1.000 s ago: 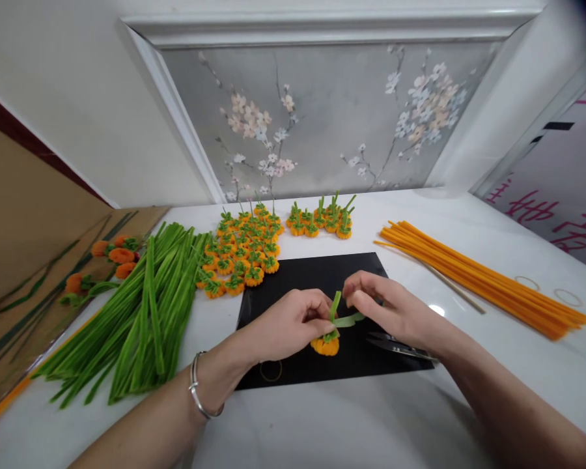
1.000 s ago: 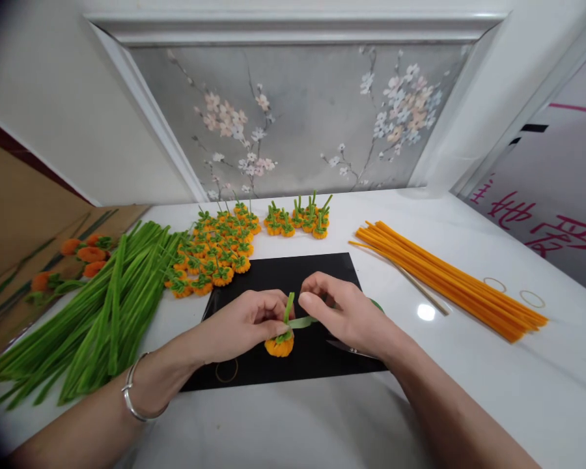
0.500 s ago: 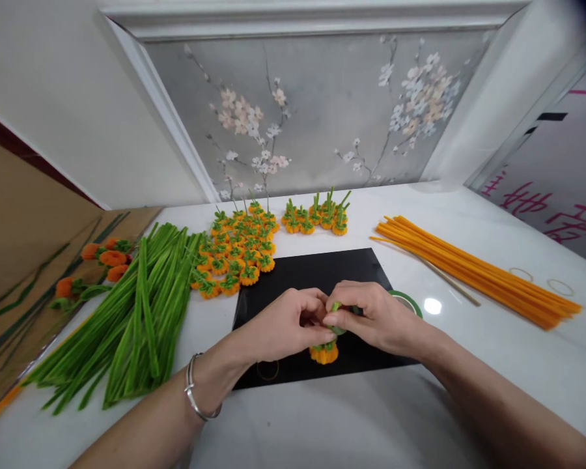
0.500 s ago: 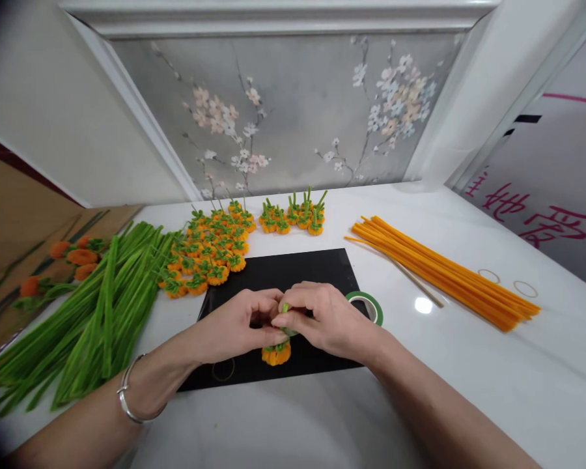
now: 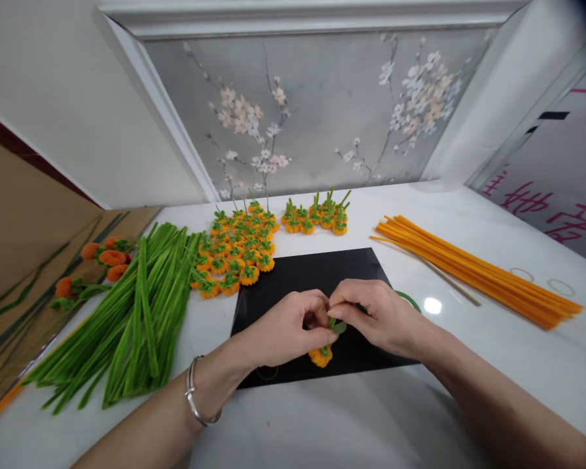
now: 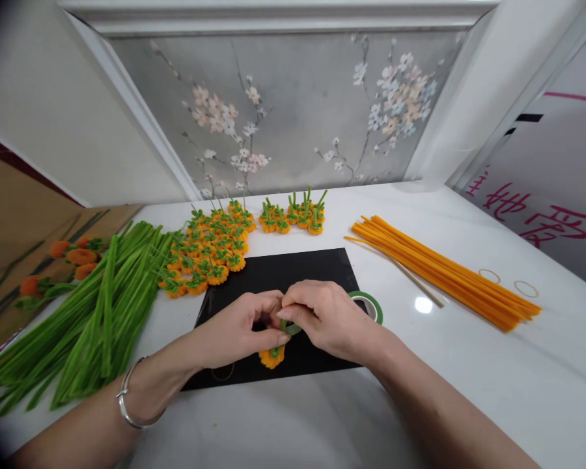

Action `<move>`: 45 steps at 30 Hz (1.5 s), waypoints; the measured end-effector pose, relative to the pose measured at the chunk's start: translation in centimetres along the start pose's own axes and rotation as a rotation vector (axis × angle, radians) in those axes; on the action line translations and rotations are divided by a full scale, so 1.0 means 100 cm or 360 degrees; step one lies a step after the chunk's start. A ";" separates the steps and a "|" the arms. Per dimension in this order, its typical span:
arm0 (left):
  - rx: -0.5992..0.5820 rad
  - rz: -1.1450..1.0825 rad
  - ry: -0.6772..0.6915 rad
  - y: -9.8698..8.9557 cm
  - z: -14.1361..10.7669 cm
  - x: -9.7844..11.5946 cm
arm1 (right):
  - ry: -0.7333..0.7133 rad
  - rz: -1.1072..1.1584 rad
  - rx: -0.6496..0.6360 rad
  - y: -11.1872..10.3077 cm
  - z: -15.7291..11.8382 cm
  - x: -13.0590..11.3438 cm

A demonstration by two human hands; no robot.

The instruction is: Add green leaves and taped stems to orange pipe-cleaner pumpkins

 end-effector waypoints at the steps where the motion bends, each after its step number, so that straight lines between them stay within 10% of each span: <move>1: -0.0005 -0.0035 -0.0010 -0.001 0.000 0.000 | 0.0033 0.0048 0.0017 -0.001 0.000 0.001; 10: 0.0038 -0.0142 0.0088 -0.007 -0.003 0.003 | 0.0257 0.0151 -0.0199 -0.004 -0.005 0.009; 26: 0.0131 0.0202 0.0179 -0.004 -0.002 0.003 | -0.0055 -0.0050 0.0010 0.004 -0.002 0.000; 45: 0.0217 -0.0568 -0.0037 -0.003 0.004 -0.002 | 0.0254 0.0229 0.0015 0.001 -0.004 0.004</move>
Point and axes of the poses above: each hand's wrist, its own z-axis towards the middle knuckle, its own y-axis out of the palm, x = y × z, the point moved 2 cm from there along z, towards the middle knuckle, and after that the axes turned 3 degrees about -x, right-handed, at the moved point
